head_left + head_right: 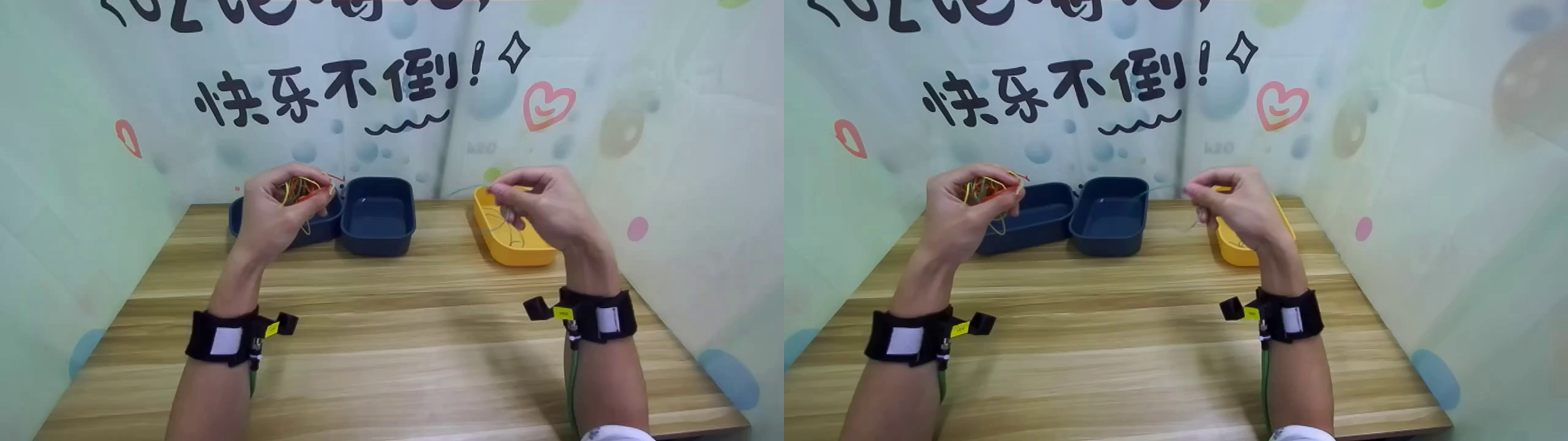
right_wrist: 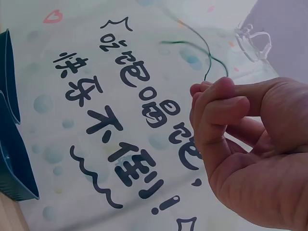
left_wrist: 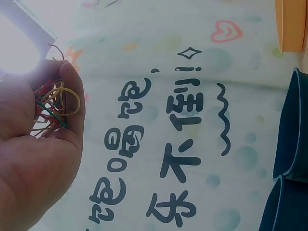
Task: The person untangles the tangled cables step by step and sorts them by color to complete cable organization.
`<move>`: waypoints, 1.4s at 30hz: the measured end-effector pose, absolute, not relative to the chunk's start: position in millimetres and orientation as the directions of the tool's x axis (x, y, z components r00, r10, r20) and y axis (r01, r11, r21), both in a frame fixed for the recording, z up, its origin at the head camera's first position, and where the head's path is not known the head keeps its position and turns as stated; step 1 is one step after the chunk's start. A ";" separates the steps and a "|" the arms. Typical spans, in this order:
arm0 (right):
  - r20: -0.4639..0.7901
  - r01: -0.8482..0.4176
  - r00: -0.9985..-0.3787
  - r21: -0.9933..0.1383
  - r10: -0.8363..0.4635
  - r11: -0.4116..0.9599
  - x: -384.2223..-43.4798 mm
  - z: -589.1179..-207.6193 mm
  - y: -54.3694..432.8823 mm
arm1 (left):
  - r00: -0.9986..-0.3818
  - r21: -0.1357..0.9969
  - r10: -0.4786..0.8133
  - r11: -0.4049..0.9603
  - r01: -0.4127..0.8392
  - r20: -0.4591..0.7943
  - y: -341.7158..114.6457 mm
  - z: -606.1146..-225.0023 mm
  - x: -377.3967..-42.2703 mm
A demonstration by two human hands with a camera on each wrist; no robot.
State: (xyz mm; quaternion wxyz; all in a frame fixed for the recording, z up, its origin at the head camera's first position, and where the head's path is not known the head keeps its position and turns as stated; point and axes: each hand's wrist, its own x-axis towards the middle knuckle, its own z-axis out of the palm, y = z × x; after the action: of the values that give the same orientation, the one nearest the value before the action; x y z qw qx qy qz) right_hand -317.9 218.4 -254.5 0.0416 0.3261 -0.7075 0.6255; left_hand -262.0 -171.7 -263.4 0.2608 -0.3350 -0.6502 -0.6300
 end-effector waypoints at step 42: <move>0.453 -0.256 -0.889 -0.606 0.062 0.753 -401.8 -321.3 259.7 | -0.702 0.764 0.304 -0.232 0.601 0.644 -135.3 -288.3 -280.8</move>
State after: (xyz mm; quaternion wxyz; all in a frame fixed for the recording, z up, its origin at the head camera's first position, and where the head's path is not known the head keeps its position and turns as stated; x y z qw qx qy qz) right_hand -401.8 259.7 -321.3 0.2289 0.0535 -0.9078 0.3474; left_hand -280.8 -135.3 -288.3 0.1075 -0.3710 -0.6103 -0.6916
